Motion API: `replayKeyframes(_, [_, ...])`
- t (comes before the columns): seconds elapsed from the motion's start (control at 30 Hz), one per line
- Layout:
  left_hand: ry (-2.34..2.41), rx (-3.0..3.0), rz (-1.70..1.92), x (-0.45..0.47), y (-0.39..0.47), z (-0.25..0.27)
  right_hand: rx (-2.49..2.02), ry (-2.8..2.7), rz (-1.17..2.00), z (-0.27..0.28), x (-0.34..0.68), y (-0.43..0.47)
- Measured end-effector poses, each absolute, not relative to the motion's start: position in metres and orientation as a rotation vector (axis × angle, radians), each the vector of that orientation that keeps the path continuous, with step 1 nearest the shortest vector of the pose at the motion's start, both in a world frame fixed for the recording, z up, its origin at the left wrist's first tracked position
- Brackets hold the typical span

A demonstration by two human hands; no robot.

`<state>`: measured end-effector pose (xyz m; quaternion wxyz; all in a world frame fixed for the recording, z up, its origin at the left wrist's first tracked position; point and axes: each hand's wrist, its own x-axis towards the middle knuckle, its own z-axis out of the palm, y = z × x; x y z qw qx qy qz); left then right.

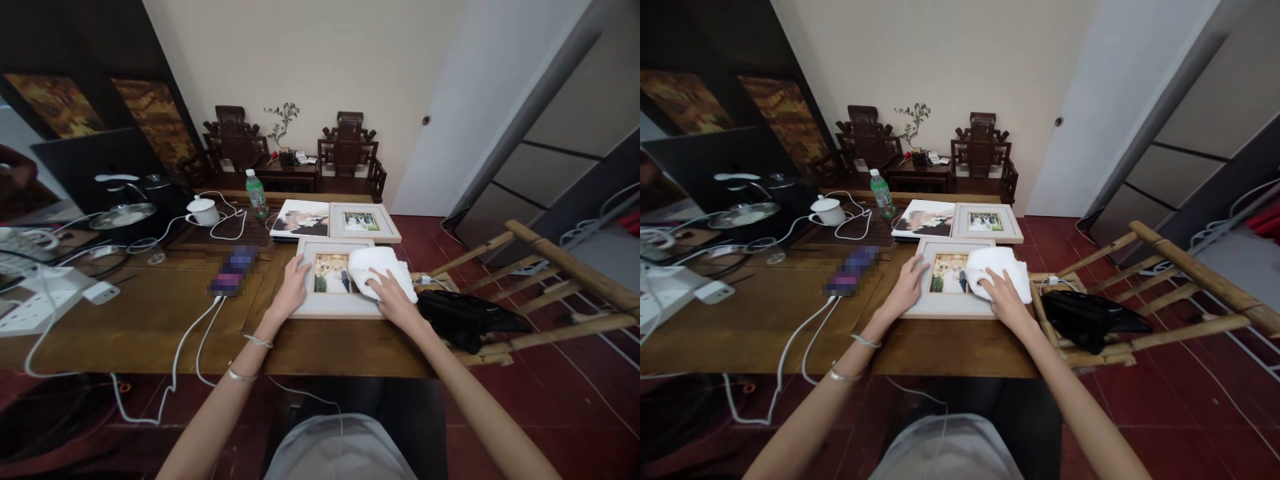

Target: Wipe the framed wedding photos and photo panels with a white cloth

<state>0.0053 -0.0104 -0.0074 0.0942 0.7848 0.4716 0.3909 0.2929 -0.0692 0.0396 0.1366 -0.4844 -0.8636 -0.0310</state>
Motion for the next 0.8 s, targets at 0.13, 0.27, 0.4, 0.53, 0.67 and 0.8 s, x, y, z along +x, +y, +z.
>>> replayKeyframes(0.13, [1.345, 2.346, 1.093, 0.004, -0.012, -0.007, -1.387, -2.395, -0.228, 0.051, 0.291, -0.057])
replayKeyframes(0.27, [1.285, 2.324, 1.078, 0.005, -0.013, -0.005, -1.229, -2.344, -0.391, 0.066, 0.259, -0.025])
replayKeyframes(0.4, [1.262, 2.348, 1.077, 0.005, -0.014, 0.002, -1.003, -2.584, -0.396, 0.068, 0.202, 0.013])
replayKeyframes(0.53, [1.273, 2.352, 1.067, 0.003, -0.013, 0.006, -1.077, -2.729, -0.295, 0.062, 0.165, 0.036])
replayKeyframes(0.67, [1.243, 2.355, 1.089, 0.0, -0.011, 0.002, -1.263, -2.681, -0.255, 0.057, 0.164, 0.042])
replayKeyframes(0.8, [1.216, 2.333, 1.136, -0.001, -0.009, -0.003, -1.344, -2.688, -0.331, 0.06, 0.182, 0.041])
